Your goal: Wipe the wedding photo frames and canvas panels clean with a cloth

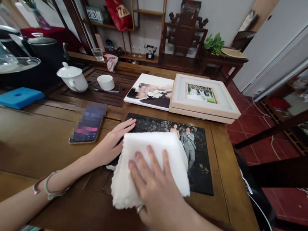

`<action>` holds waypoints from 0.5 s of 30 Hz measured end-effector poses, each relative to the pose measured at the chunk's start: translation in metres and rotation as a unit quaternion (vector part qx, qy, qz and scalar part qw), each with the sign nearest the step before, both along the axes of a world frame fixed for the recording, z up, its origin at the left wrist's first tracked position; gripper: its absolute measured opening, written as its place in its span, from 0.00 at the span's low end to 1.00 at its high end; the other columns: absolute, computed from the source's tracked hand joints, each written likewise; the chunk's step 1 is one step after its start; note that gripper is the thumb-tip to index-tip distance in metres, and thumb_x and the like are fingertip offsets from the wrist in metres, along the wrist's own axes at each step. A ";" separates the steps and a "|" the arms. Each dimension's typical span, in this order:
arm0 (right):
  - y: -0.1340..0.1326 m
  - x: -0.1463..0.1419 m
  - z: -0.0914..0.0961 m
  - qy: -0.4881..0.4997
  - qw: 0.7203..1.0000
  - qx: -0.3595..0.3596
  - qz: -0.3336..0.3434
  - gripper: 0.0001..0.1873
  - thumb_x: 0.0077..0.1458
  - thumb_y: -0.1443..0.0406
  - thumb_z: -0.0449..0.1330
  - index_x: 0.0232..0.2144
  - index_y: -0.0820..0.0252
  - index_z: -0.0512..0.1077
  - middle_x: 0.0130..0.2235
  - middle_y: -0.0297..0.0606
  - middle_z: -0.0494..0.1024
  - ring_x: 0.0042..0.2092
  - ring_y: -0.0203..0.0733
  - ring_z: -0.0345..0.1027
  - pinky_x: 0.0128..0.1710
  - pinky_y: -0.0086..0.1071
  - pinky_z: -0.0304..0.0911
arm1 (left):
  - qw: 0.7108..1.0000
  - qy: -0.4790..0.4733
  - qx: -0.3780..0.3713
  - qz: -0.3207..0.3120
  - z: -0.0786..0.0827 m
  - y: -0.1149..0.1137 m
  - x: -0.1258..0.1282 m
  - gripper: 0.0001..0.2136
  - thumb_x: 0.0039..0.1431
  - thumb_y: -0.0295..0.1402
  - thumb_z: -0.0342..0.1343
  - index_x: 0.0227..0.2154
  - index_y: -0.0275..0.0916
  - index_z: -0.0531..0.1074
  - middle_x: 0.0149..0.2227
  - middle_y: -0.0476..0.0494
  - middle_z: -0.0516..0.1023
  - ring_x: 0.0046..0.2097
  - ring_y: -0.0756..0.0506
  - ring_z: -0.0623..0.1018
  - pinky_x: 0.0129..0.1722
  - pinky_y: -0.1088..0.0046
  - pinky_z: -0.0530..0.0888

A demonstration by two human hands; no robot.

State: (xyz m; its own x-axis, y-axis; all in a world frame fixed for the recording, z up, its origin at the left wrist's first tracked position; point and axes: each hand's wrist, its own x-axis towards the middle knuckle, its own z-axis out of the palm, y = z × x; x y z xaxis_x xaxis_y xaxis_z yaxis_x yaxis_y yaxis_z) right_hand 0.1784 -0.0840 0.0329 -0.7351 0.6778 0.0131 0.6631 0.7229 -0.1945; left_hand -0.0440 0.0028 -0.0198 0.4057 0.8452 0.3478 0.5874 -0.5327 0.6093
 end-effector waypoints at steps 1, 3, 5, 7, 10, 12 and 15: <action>-0.004 0.000 0.000 0.006 1.000 -0.005 0.012 0.47 0.41 0.70 0.54 0.66 0.66 0.51 0.69 0.46 0.47 0.69 0.62 0.25 0.63 0.66 0.29 | 1.000 -0.002 0.000 -0.004 0.000 0.000 0.000 0.22 0.65 0.27 0.43 0.62 0.36 0.61 0.65 0.33 0.60 0.68 0.39 0.57 0.65 0.50 0.58; -0.001 0.004 0.001 0.009 1.000 -0.015 0.006 0.46 0.41 0.71 0.53 0.66 0.64 0.52 0.69 0.42 0.49 0.69 0.58 0.28 0.64 0.63 0.31 | 1.000 0.000 0.001 -0.003 0.000 0.000 0.000 0.22 0.65 0.27 0.42 0.62 0.35 0.61 0.65 0.33 0.60 0.68 0.39 0.57 0.65 0.49 0.58; 0.013 0.012 0.001 0.002 0.999 -0.015 -0.034 0.45 0.42 0.71 0.52 0.65 0.62 0.54 0.68 0.39 0.52 0.69 0.55 0.32 0.65 0.61 0.35 | 1.000 0.011 0.001 0.006 0.002 -0.001 0.000 0.22 0.66 0.28 0.42 0.61 0.34 0.61 0.65 0.32 0.61 0.68 0.39 0.58 0.65 0.49 0.58; 0.031 0.023 -0.002 -0.007 0.994 0.012 -0.104 0.42 0.45 0.71 0.52 0.65 0.63 0.55 0.67 0.40 0.55 0.69 0.56 0.36 0.64 0.61 0.39 | 1.000 0.021 0.001 0.012 0.003 -0.001 0.001 0.21 0.66 0.28 0.42 0.61 0.32 0.62 0.65 0.31 0.61 0.67 0.39 0.58 0.66 0.50 0.58; 0.050 0.035 -0.008 -0.026 0.978 0.070 -0.196 0.37 0.50 0.68 0.51 0.64 0.66 0.56 0.66 0.46 0.58 0.68 0.62 0.41 0.61 0.64 0.44 | 1.000 0.021 0.004 0.013 0.004 -0.002 0.002 0.21 0.67 0.29 0.42 0.60 0.33 0.62 0.65 0.33 0.61 0.67 0.39 0.58 0.66 0.50 0.58; 0.048 0.033 -0.011 -0.042 0.971 0.096 -0.216 0.36 0.51 0.67 0.51 0.64 0.68 0.56 0.65 0.49 0.58 0.67 0.66 0.42 0.59 0.66 0.47 | 1.000 0.014 0.007 0.015 0.004 -0.002 0.002 0.21 0.67 0.29 0.42 0.60 0.35 0.62 0.65 0.34 0.62 0.67 0.39 0.58 0.65 0.50 0.58; 0.024 0.016 -0.011 -0.060 0.975 0.110 -0.184 0.38 0.49 0.67 0.53 0.64 0.70 0.56 0.66 0.53 0.56 0.66 0.70 0.41 0.59 0.68 0.46 | 1.000 0.011 0.008 0.015 0.003 -0.003 0.003 0.21 0.67 0.29 0.42 0.60 0.35 0.62 0.64 0.34 0.62 0.67 0.39 0.59 0.66 0.50 0.58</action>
